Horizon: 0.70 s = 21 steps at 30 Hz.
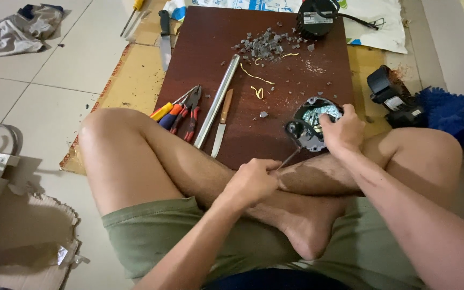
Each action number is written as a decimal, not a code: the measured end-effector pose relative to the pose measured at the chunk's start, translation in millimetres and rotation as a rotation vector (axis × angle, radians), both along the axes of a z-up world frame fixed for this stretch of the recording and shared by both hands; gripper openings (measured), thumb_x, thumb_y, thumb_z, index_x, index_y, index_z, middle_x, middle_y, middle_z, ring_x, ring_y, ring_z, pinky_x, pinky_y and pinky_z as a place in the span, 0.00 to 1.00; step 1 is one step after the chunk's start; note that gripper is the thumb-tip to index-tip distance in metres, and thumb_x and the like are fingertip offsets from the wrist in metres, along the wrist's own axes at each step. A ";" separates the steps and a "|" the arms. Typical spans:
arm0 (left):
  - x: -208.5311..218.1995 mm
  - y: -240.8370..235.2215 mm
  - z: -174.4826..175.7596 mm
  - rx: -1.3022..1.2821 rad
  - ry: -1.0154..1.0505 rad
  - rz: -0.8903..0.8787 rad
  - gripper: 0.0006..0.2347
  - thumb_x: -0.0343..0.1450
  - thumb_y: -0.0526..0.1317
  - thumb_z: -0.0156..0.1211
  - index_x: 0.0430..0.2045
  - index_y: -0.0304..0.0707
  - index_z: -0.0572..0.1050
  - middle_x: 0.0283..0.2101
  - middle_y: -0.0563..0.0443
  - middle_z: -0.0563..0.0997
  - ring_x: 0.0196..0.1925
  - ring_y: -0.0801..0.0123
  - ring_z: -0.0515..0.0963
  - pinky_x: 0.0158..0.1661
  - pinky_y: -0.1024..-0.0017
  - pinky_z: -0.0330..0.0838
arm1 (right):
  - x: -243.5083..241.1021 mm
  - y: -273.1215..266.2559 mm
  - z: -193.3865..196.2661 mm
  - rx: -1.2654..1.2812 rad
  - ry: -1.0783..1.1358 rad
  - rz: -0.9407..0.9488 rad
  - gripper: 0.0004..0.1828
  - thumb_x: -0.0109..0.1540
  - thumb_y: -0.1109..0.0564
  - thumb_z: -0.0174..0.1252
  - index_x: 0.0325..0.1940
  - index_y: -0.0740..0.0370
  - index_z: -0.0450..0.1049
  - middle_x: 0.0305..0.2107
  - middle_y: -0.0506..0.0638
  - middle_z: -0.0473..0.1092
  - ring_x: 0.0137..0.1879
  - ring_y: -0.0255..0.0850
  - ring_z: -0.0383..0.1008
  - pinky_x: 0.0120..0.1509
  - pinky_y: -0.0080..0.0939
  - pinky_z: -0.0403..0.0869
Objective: The person sits on the floor and uses a screwdriver to work on a small electronic device, then uses pliers to cut a small piece of wire.
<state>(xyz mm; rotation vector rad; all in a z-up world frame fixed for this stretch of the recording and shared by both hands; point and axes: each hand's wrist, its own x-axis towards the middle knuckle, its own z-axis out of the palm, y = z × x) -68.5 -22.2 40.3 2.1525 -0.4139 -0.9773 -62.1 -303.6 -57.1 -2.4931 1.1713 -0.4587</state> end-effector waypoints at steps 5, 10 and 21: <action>-5.1 0.7 4.9 0.031 -0.056 -0.012 0.18 0.72 0.43 0.49 0.55 0.64 0.81 0.51 0.44 0.86 0.58 0.45 0.83 0.55 0.50 0.80 | 3.2 -4.3 1.1 0.058 0.078 0.041 0.31 0.59 0.37 0.61 0.60 0.57 0.75 0.49 0.62 0.78 0.57 0.68 0.76 0.57 0.65 0.76; 7.0 -7.1 21.0 0.115 -0.060 -0.086 0.18 0.74 0.42 0.49 0.57 0.55 0.80 0.54 0.36 0.85 0.59 0.41 0.82 0.57 0.49 0.78 | 10.3 -25.8 -4.4 0.111 0.150 0.110 0.33 0.57 0.33 0.61 0.59 0.54 0.77 0.50 0.59 0.79 0.58 0.67 0.76 0.58 0.62 0.76; 38.4 -91.6 34.3 0.304 -0.263 -0.207 0.20 0.66 0.41 0.59 0.53 0.41 0.83 0.51 0.38 0.86 0.55 0.45 0.85 0.53 0.47 0.80 | 16.8 -34.4 23.6 0.237 0.296 0.209 0.40 0.58 0.33 0.63 0.67 0.59 0.76 0.57 0.68 0.76 0.65 0.67 0.74 0.68 0.58 0.72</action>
